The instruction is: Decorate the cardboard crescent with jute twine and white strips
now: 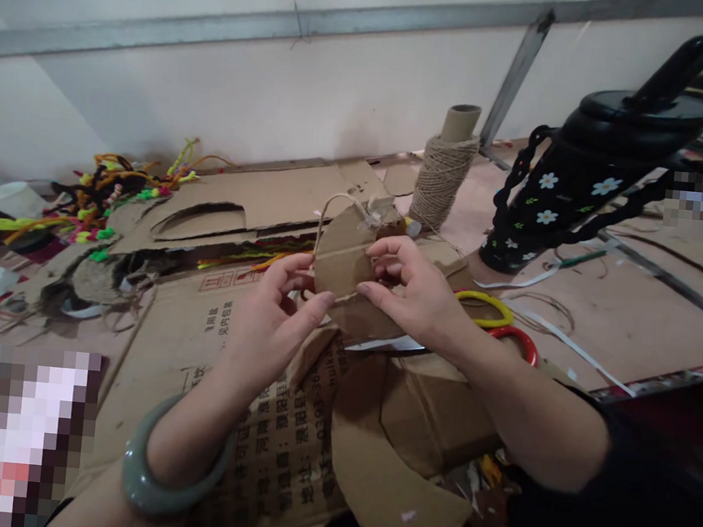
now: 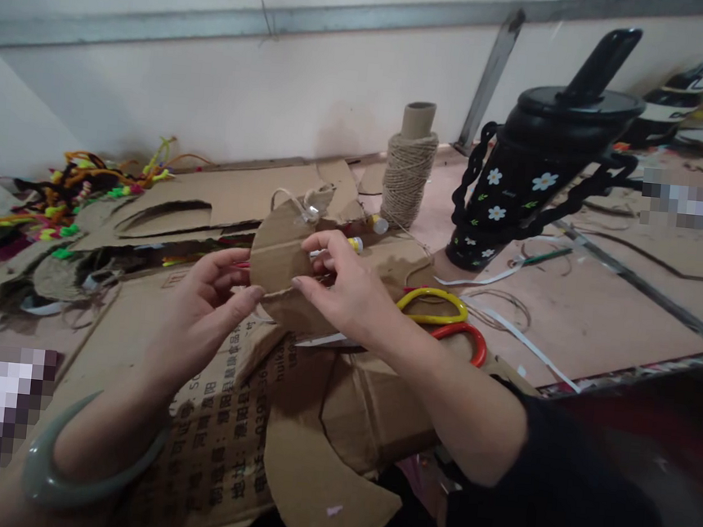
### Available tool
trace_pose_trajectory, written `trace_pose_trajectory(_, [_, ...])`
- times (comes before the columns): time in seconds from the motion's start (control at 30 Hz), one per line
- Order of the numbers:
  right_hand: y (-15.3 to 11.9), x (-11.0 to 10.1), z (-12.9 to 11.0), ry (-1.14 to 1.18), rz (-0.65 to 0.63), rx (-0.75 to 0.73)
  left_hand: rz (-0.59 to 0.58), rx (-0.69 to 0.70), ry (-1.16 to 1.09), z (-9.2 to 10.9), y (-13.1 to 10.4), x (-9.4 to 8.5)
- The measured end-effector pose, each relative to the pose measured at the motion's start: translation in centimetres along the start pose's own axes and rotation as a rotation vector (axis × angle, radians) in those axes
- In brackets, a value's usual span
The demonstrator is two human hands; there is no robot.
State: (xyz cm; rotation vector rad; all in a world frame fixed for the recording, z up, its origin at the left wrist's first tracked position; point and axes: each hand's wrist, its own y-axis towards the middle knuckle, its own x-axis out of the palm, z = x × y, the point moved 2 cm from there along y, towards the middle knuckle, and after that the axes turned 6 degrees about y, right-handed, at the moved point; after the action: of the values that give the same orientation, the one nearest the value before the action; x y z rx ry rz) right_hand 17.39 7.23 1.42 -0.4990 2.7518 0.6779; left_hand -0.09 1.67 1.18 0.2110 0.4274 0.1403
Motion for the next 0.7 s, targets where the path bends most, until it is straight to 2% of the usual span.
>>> trace_pose_trajectory(0.1, [-0.1, 0.0, 0.0, 0.019, -0.040, 0.037, -0.061, 0.010, 0.099, 0.0, -0.1, -0.2])
trace_pose_trajectory(0.33, [0.0, -0.3, -0.1, 0.127, -0.072, 0.023, -0.046, 0.038, 0.296, 0.9, -0.1, -1.0])
trace_pose_trajectory(0.5, [0.2, -0.2, 0.1, 0.197, -0.092, 0.062, -0.074, 0.026, 0.319, 1.1, -0.1, -1.3])
trace_pose_trajectory(0.7, [0.1, -0.1, 0.0, 0.099, -0.113, 0.027, -0.242, -0.045, 0.161, 1.2, 0.2, -0.8])
